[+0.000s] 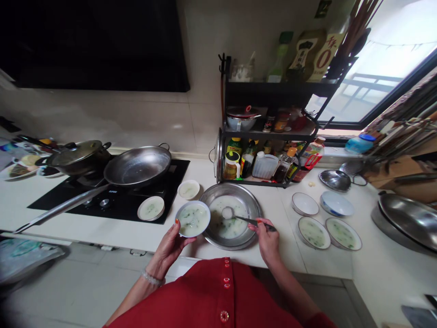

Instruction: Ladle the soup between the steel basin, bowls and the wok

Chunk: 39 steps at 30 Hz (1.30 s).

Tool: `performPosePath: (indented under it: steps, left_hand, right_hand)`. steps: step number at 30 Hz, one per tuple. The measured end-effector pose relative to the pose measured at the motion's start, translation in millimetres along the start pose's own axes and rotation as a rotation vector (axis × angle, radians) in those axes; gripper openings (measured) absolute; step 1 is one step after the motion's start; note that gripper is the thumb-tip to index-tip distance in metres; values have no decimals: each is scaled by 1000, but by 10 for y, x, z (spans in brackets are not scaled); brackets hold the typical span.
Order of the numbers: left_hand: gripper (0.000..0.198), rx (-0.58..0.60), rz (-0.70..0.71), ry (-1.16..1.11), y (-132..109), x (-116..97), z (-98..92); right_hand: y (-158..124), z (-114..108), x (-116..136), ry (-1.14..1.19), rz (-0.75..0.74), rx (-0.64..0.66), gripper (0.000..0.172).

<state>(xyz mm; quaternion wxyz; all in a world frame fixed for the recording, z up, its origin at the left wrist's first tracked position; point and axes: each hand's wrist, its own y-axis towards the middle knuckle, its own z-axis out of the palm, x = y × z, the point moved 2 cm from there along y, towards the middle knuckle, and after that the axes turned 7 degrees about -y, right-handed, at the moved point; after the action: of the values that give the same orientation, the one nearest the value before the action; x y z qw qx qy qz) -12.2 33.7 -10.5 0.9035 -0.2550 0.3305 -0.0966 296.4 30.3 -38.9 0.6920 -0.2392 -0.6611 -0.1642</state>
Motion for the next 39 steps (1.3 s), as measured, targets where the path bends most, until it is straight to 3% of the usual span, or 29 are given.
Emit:
performPosePath:
  steps: [25, 31, 39]
  left_hand:
    - [33, 34, -26, 7, 9, 79, -17]
    - [27, 0, -12, 9, -41, 78, 24]
    - [25, 5, -30, 14, -87, 124, 74]
  right_hand:
    - [-16, -42, 279, 131, 8, -21, 23]
    - [-84, -16, 553, 202, -12, -17, 20]
    - [-366, 90, 989, 199, -110, 118, 17]
